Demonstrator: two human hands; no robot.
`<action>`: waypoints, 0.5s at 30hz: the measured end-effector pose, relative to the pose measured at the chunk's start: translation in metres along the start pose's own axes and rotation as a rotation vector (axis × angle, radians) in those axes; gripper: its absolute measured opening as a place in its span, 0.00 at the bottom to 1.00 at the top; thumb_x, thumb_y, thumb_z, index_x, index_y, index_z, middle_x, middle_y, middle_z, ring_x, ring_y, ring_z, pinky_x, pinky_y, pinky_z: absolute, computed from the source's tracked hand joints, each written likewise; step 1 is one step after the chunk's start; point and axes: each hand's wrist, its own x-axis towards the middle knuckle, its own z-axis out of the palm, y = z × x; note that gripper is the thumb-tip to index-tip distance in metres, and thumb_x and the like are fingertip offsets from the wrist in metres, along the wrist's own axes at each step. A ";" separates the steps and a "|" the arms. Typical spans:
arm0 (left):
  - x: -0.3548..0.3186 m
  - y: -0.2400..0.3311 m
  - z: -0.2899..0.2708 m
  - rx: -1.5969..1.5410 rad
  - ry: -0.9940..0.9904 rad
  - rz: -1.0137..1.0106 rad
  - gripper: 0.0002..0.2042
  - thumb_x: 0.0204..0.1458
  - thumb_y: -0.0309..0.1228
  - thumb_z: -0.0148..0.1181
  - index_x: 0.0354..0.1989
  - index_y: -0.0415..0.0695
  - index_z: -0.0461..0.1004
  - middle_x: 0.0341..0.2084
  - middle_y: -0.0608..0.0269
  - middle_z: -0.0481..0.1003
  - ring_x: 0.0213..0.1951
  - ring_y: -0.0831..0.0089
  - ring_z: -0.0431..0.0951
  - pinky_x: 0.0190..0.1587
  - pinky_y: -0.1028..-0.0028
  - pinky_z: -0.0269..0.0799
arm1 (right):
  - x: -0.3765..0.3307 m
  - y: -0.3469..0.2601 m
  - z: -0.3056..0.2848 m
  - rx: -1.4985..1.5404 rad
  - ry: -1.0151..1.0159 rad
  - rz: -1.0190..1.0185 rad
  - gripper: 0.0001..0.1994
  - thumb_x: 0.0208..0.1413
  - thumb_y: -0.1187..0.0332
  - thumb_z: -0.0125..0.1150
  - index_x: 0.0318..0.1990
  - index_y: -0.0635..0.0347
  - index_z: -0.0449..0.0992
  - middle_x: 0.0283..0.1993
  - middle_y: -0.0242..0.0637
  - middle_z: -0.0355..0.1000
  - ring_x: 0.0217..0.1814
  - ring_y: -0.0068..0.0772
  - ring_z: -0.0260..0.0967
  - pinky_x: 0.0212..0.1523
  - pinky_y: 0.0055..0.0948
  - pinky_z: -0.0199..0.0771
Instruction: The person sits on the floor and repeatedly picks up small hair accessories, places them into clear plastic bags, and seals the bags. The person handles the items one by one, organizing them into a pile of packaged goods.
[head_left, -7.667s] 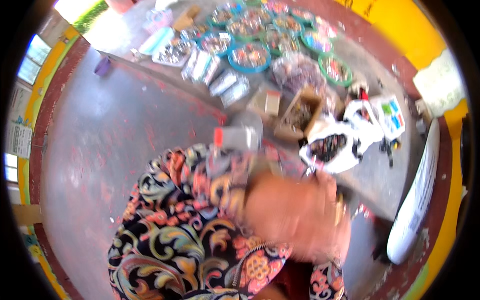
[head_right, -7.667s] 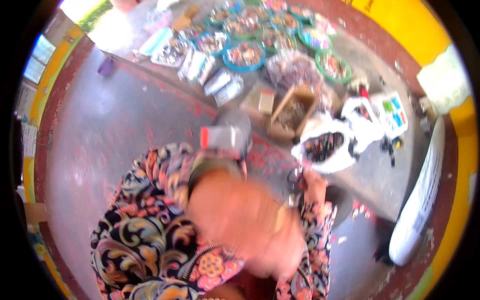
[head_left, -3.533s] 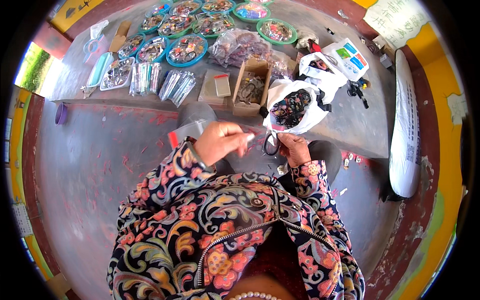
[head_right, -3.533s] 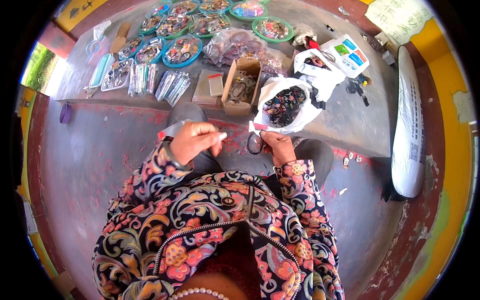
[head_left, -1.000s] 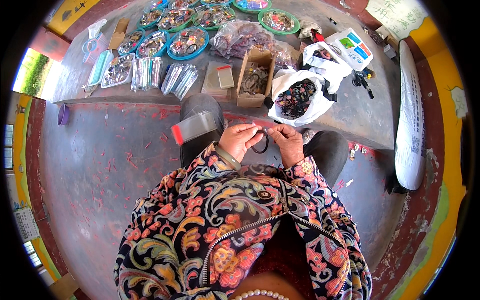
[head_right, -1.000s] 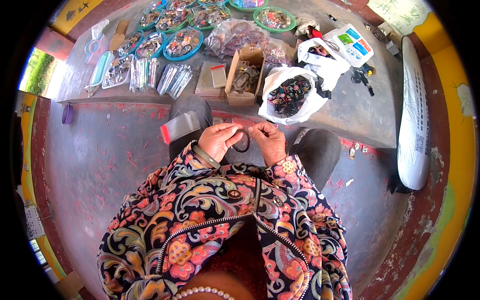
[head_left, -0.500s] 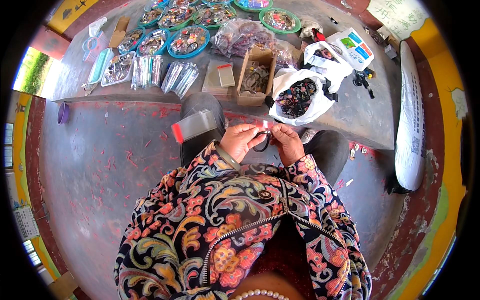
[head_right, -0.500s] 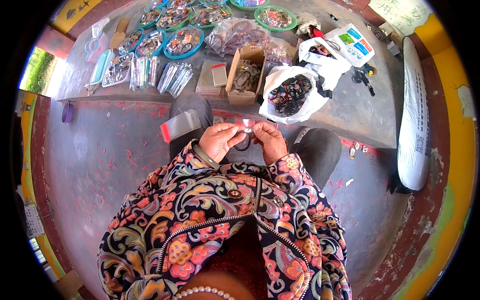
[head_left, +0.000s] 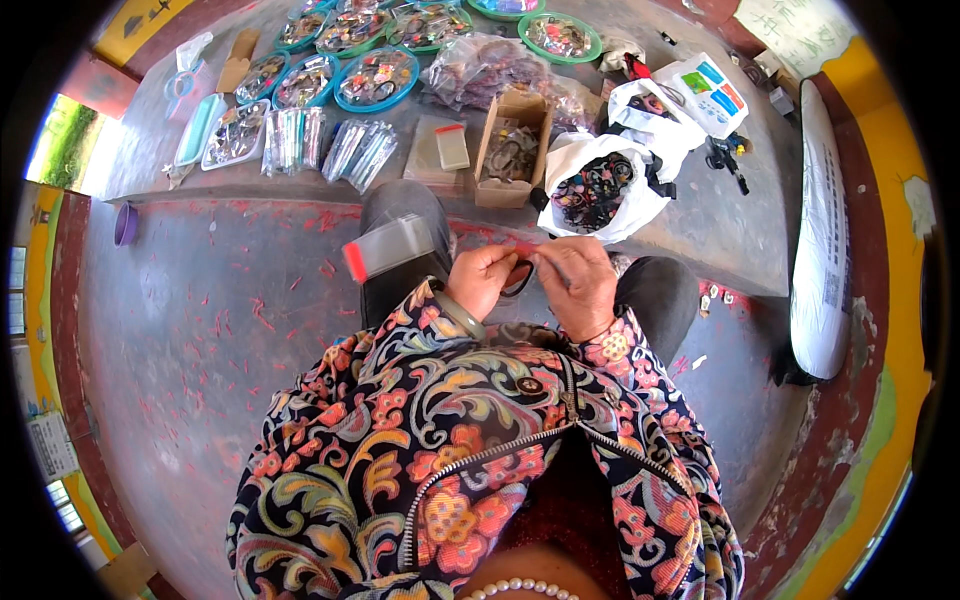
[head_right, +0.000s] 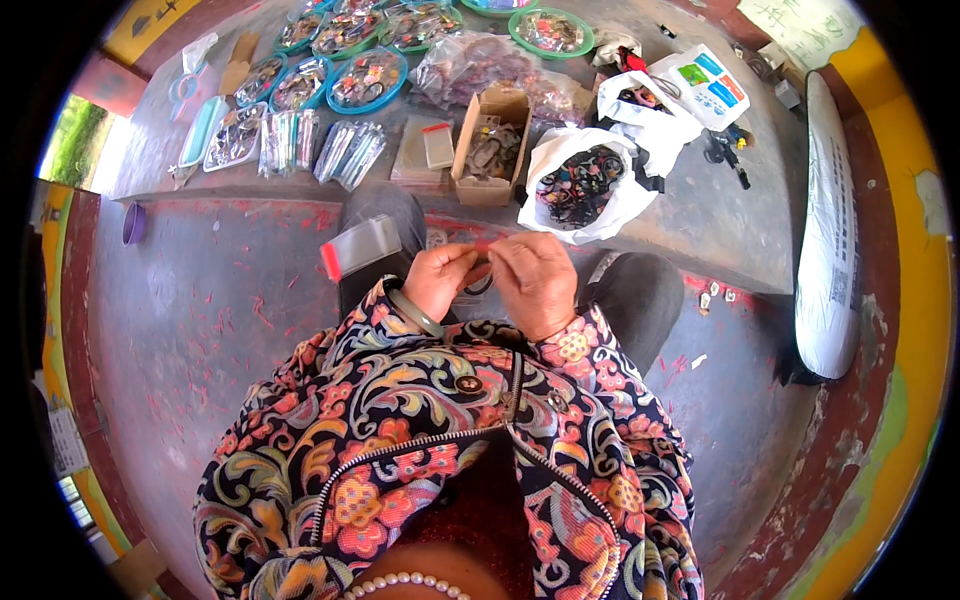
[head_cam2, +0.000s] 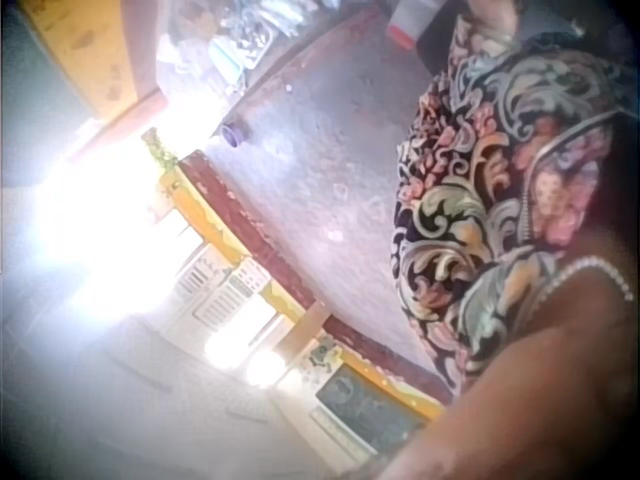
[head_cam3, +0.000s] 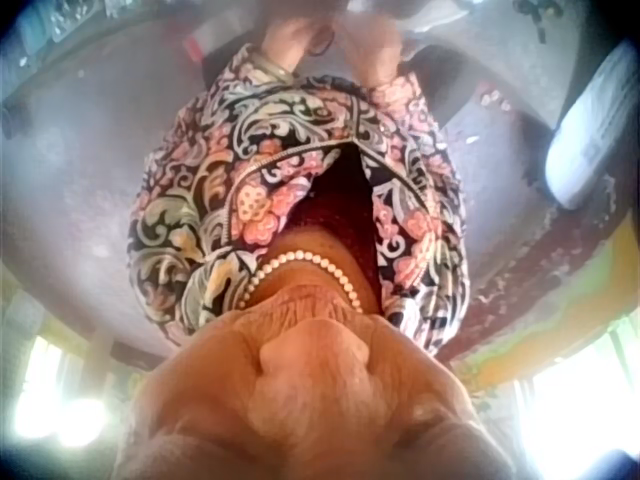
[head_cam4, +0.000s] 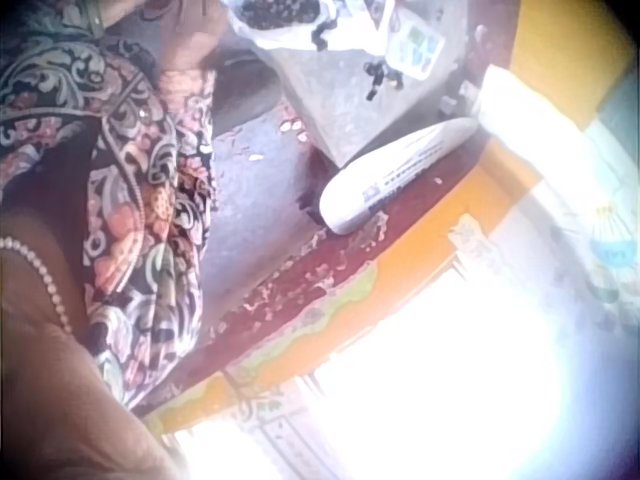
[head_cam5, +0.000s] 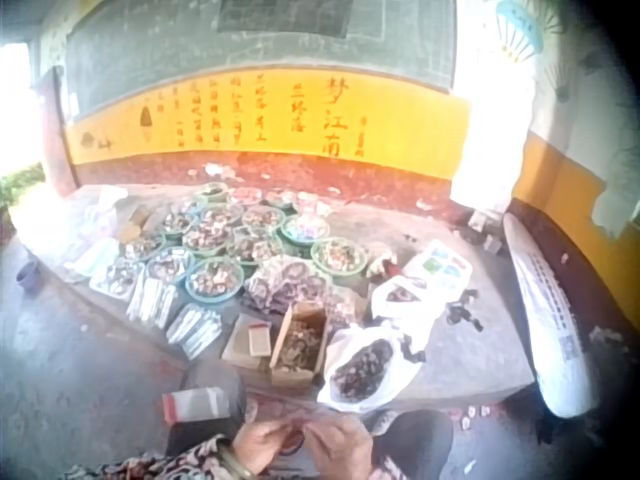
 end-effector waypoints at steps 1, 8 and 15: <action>0.000 0.001 0.001 0.109 -0.012 0.048 0.09 0.53 0.22 0.45 0.40 0.30 0.68 0.34 0.60 0.71 0.36 0.76 0.72 0.42 0.79 0.70 | 0.000 -0.001 0.002 -0.017 -0.024 -0.034 0.07 0.38 0.77 0.59 0.29 0.61 0.74 0.28 0.37 0.69 0.30 0.37 0.67 0.32 0.29 0.67; -0.011 0.018 0.012 0.411 -0.087 0.216 0.08 0.52 0.21 0.46 0.39 0.33 0.69 0.29 0.63 0.72 0.33 0.81 0.71 0.37 0.80 0.68 | -0.005 0.000 0.003 -0.086 -0.081 -0.055 0.07 0.38 0.76 0.58 0.29 0.61 0.74 0.28 0.36 0.69 0.30 0.38 0.67 0.32 0.32 0.66; -0.011 0.025 0.012 0.730 -0.125 0.454 0.12 0.46 0.17 0.46 0.40 0.36 0.69 0.32 0.50 0.72 0.37 0.60 0.73 0.38 0.73 0.68 | -0.004 0.000 0.001 -0.189 -0.156 -0.111 0.06 0.37 0.74 0.58 0.27 0.59 0.73 0.26 0.33 0.67 0.30 0.36 0.65 0.31 0.33 0.64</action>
